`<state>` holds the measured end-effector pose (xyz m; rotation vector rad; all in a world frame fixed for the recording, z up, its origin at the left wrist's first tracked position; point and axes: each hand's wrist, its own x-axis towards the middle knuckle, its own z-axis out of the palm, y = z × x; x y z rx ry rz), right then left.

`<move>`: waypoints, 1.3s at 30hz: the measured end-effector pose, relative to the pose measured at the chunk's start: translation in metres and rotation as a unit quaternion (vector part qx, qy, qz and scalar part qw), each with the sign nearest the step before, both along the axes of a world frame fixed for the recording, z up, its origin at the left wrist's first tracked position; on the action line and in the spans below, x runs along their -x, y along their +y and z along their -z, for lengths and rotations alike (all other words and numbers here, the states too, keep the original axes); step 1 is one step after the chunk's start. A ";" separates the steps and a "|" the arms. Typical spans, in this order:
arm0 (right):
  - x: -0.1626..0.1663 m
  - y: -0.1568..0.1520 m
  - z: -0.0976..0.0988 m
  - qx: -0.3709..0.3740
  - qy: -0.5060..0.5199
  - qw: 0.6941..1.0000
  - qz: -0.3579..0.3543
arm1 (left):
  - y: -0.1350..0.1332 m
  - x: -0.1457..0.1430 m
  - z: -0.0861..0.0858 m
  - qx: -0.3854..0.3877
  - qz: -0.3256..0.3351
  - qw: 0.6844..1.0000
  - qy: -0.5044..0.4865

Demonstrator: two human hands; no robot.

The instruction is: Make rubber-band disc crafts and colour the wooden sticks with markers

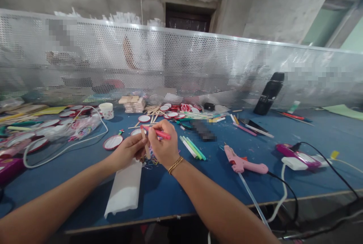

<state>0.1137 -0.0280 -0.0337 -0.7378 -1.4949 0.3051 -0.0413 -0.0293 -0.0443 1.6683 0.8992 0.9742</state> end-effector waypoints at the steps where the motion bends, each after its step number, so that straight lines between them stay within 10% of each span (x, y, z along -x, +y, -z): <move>1: 0.000 0.000 0.000 -0.001 0.005 1.000 0.004 | 0.000 0.000 -0.001 0.001 -0.002 1.000 0.000; 39: 0.002 0.000 0.001 -0.008 -0.004 1.000 0.003 | 0.000 -0.001 0.002 0.010 0.006 1.000 -0.001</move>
